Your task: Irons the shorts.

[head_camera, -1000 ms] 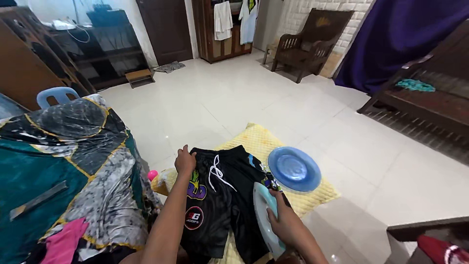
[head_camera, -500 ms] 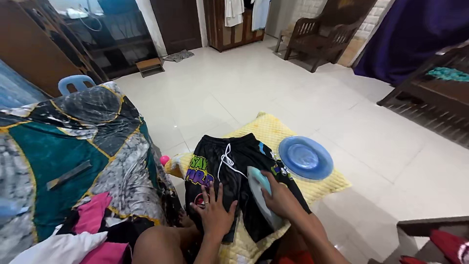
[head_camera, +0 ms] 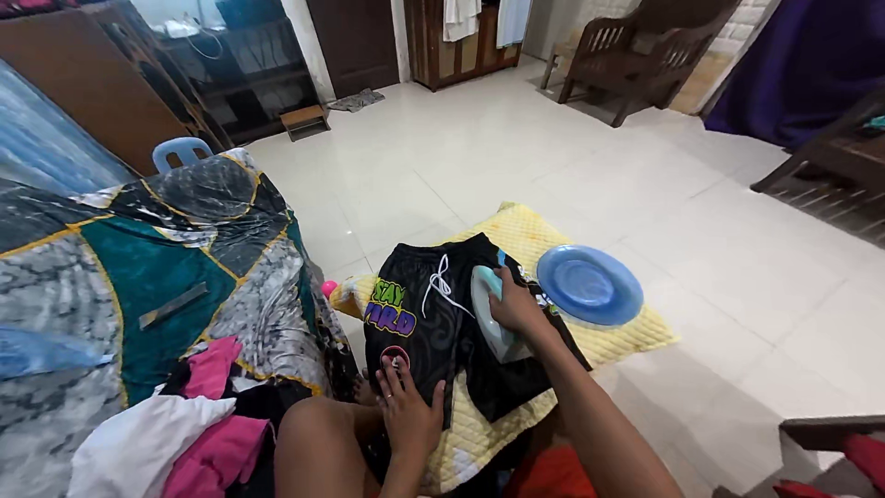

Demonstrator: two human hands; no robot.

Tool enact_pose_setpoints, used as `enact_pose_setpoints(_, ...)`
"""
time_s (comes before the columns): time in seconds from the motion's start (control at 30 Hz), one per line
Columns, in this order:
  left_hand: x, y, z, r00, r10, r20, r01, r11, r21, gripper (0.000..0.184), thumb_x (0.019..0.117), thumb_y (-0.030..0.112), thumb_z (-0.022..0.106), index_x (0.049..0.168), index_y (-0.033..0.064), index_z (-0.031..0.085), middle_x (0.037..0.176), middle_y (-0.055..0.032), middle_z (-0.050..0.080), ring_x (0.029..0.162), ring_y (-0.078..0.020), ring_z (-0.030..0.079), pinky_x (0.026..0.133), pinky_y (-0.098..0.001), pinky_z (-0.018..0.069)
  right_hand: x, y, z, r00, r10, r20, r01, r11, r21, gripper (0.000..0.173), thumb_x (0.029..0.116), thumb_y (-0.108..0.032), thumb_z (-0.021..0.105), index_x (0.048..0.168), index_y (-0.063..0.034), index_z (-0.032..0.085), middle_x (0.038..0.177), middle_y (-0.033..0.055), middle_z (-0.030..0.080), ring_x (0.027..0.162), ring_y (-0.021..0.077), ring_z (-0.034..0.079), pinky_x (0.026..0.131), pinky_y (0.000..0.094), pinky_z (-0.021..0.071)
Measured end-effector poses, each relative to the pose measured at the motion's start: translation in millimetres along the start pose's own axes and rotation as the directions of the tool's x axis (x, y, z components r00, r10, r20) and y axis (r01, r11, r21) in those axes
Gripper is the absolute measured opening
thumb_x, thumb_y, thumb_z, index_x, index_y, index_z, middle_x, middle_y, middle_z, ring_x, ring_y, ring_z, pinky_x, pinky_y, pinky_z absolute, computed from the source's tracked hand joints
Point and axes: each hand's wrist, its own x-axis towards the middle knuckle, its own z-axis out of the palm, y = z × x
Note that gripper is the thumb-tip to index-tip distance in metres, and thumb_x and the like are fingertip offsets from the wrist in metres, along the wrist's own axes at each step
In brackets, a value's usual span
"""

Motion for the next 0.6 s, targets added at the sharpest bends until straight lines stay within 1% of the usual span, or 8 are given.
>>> enact_pose_setpoints(0.1, 1, -2, 1, 1.000, 0.005, 0.016, -0.005, 1.000, 0.010, 0.106, 0.0887, 0.082, 0.039, 0.162, 0.0058, 0.028, 0.171, -0.0236, 0.012, 0.153, -0.0461, 0.024, 0.118, -0.0597, 0.0331, -46, 12, 8, 0.999, 0.018, 0.030, -0.018, 1.000, -0.009, 0.067, 0.1011, -0.029, 0.055, 0.161, -0.0204, 0.027, 0.113, 0.0213, 0.071, 0.101, 0.0399, 0.072, 0.087, 0.0610, 0.0569)
enact_pose_setpoints(0.17, 3, -1, 1, 0.999, 0.008, 0.037, -0.008, 1.000, 0.010, 0.106, 0.0890, 0.081, 0.040, 0.162, 0.0058, 0.027, 0.171, -0.0233, 0.010, 0.154, -0.0455, 0.024, 0.118, -0.0586, 0.0333, -74, 18, 12, 0.998, 0.048, 0.044, -0.047, 0.999, -0.015, 0.066, 0.1021, -0.029, 0.054, 0.161, -0.0209, 0.026, 0.110, 0.0206, 0.071, 0.098, 0.0392, 0.072, 0.086, 0.0598, 0.0576)
enact_pose_setpoints(0.27, 5, -2, 1, 0.999, 0.027, 0.028, -0.026, 1.000, -0.015, 0.105, 0.0893, 0.080, 0.042, 0.162, 0.0061, 0.029, 0.171, -0.0240, 0.010, 0.154, -0.0458, 0.024, 0.119, -0.0567, 0.0335, -93, 21, 15, 0.995, 0.085, 0.056, -0.085, 0.996, -0.010, 0.066, 0.1025, -0.028, 0.054, 0.162, -0.0197, 0.025, 0.109, 0.0201, 0.071, 0.098, 0.0388, 0.072, 0.086, 0.0581, 0.0580)
enact_pose_setpoints(0.37, 5, -2, 1, 0.999, 0.027, 0.026, -0.026, 0.999, -0.033, 0.102, 0.0892, 0.079, 0.045, 0.162, 0.0085, 0.030, 0.170, -0.0246, 0.010, 0.153, -0.0458, 0.025, 0.118, -0.0566, 0.0354, -79, 17, 12, 0.996, 0.080, 0.046, -0.080, 0.997, 0.009, 0.066, 0.1023, -0.028, 0.055, 0.161, -0.0190, 0.026, 0.112, 0.0205, 0.071, 0.102, 0.0389, 0.072, 0.088, 0.0589, 0.0572)
enact_pose_setpoints(0.47, 5, -2, 0, 0.999, 0.021, 0.030, -0.020, 0.999, -0.040, 0.101, 0.0895, 0.079, 0.045, 0.162, 0.0101, 0.030, 0.171, -0.0233, 0.010, 0.153, -0.0453, 0.026, 0.115, -0.0577, 0.0383, -50, 12, 5, 0.997, 0.076, 0.004, -0.076, 0.996, 0.040, 0.066, 0.1009, -0.026, 0.056, 0.160, -0.0171, 0.027, 0.116, 0.0221, 0.070, 0.106, 0.0407, 0.070, 0.089, 0.0604, 0.0563)
enact_pose_setpoints(0.53, 5, -3, 1, 1.000, 0.024, 0.013, -0.023, 0.999, -0.037, 0.101, 0.0894, 0.079, 0.044, 0.162, 0.0100, 0.031, 0.171, -0.0227, 0.011, 0.153, -0.0451, 0.027, 0.115, -0.0583, 0.0384, -33, 9, 2, 0.997, 0.077, -0.017, -0.076, 0.996, 0.048, 0.068, 0.0998, -0.026, 0.057, 0.160, -0.0162, 0.027, 0.117, 0.0225, 0.069, 0.106, 0.0406, 0.070, 0.090, 0.0604, 0.0560)
enact_pose_setpoints(0.6, 4, -3, -2, 1.000, 0.017, 0.023, -0.015, 0.999, -0.052, 0.101, 0.0895, 0.078, 0.048, 0.162, 0.0095, 0.031, 0.170, -0.0238, 0.011, 0.152, -0.0476, 0.027, 0.113, -0.0629, 0.0395, -28, 9, 4, 0.996, 0.078, -0.045, -0.076, 0.996, 0.041, 0.070, 0.0980, -0.026, 0.058, 0.160, -0.0160, 0.027, 0.115, 0.0224, 0.070, 0.105, 0.0408, 0.071, 0.088, 0.0609, 0.0568)
